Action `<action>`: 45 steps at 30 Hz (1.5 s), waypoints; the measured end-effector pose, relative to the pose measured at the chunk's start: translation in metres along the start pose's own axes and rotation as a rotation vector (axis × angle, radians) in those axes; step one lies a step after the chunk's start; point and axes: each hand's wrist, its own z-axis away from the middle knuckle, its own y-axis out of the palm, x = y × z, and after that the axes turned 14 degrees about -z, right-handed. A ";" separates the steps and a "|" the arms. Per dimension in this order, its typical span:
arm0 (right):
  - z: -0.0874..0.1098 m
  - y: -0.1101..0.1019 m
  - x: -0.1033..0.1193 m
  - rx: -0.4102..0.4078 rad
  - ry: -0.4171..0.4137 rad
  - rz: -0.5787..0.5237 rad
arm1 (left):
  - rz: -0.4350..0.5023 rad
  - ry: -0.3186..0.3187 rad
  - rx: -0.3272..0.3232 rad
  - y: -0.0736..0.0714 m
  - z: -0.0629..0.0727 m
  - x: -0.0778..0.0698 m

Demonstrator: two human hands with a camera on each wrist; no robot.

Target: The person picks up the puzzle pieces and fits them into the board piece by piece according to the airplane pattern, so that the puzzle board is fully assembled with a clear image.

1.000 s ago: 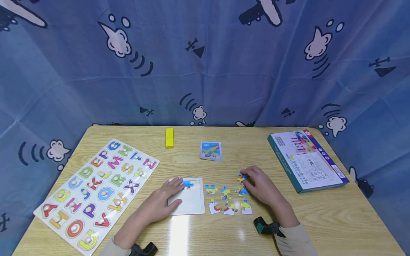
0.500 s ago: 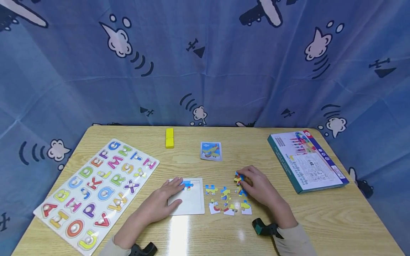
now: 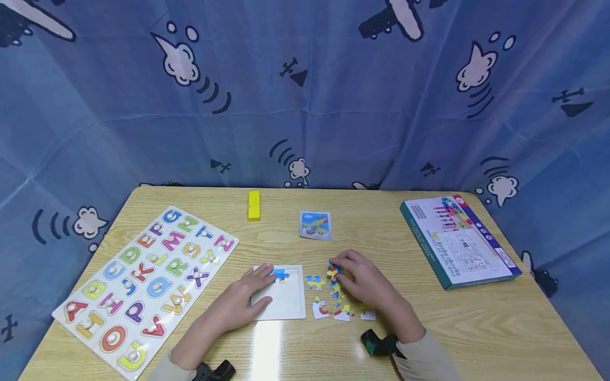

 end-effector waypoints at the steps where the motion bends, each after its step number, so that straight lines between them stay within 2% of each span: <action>1: -0.001 0.002 0.002 0.009 -0.004 -0.001 | 0.000 0.002 -0.002 0.000 0.000 0.000; 7: -0.010 0.013 0.014 0.070 -0.046 -0.002 | -0.005 -0.004 -0.008 0.000 0.000 0.000; 14: -0.020 0.027 0.026 0.123 -0.088 -0.018 | -0.004 -0.044 0.027 0.000 -0.001 -0.001; 22: -0.032 0.043 0.035 0.164 -0.121 -0.012 | 0.016 -0.048 0.041 -0.002 0.000 -0.001; 31: -0.038 0.055 0.035 0.175 -0.138 0.003 | 0.014 -0.048 0.050 -0.003 0.000 -0.001; 36: -0.039 0.057 0.035 0.178 -0.121 0.009 | 0.008 -0.045 0.049 -0.002 -0.001 -0.001; 45: -0.038 0.060 0.038 0.170 -0.122 0.047 | 0.001 -0.024 0.009 0.000 -0.001 -0.001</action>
